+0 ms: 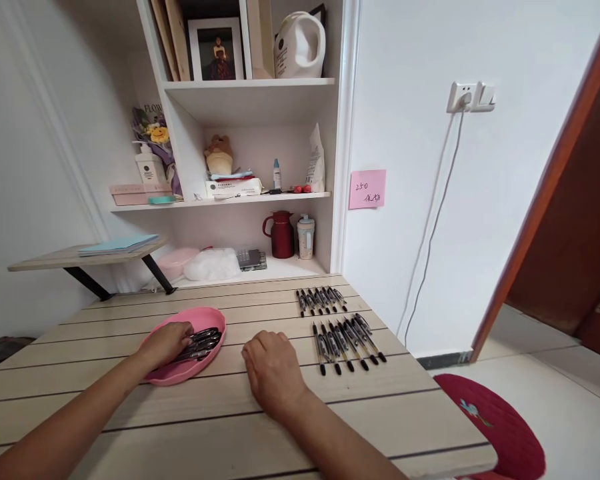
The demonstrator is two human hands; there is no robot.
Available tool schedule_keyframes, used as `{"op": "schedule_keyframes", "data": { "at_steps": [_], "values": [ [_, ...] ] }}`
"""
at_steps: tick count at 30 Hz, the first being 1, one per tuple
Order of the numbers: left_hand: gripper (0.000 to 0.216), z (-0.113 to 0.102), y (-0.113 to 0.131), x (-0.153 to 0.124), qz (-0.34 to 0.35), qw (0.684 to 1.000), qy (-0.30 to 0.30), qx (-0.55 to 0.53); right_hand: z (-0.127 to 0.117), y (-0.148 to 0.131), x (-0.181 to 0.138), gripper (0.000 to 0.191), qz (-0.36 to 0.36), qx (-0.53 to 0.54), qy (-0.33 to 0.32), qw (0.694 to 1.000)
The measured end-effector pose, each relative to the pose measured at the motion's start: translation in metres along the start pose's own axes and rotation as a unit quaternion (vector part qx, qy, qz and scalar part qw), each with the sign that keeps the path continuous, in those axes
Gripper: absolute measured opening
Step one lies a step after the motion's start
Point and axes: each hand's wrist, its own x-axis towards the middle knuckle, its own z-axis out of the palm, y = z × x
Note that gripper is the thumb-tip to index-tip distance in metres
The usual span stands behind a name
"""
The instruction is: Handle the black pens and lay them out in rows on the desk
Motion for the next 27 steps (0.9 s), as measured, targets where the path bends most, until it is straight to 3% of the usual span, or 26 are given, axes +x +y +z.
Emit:
{"op": "schedule_keyframes", "data": {
  "at_steps": [5, 8, 11, 13, 15, 17, 20, 22, 24, 27],
  "values": [
    [0.007, -0.007, 0.000, 0.000, 0.014, 0.998, 0.049, -0.025, 0.012, 0.010, 0.014, 0.020, 0.047, 0.078, -0.023, 0.996],
    [0.011, -0.005, 0.027, -0.010, 0.028, 0.976, 0.061, -0.207, 0.022, 0.021, 0.012, 0.022, 0.135, 0.183, -0.013, 0.974],
    [0.018, 0.008, 0.075, -0.026, -0.005, 0.883, -0.035, -0.468, 0.032, 0.026, 0.007, 0.022, 0.232, 0.326, -0.005, 0.916],
    [0.023, 0.021, 0.109, -0.035, -0.007, 0.827, -0.060, -0.558, 0.035, 0.027, 0.006, 0.023, 0.272, 0.406, -0.003, 0.873],
    [0.023, 0.034, 0.136, -0.039, 0.003, 0.801, -0.074, -0.594, 0.035, 0.029, 0.005, 0.025, 0.305, 0.436, 0.011, 0.846],
    [0.022, 0.045, 0.154, -0.040, -0.001, 0.794, -0.073, -0.604, 0.035, 0.034, 0.005, 0.026, 0.345, 0.429, 0.040, 0.834],
    [0.023, 0.058, 0.164, -0.036, -0.022, 0.789, -0.072, -0.610, 0.036, 0.042, 0.005, 0.028, 0.383, 0.409, 0.065, 0.825],
    [0.024, 0.064, 0.163, -0.034, -0.029, 0.763, -0.096, -0.638, 0.037, 0.046, 0.004, 0.030, 0.391, 0.416, 0.066, 0.818],
    [0.025, 0.066, 0.158, -0.032, -0.026, 0.712, -0.147, -0.686, 0.039, 0.047, 0.005, 0.033, 0.395, 0.465, 0.042, 0.791],
    [0.023, 0.064, 0.147, -0.032, -0.033, 0.619, -0.240, -0.747, 0.037, 0.042, 0.006, 0.034, 0.399, 0.576, -0.013, 0.714]
  ]
}}
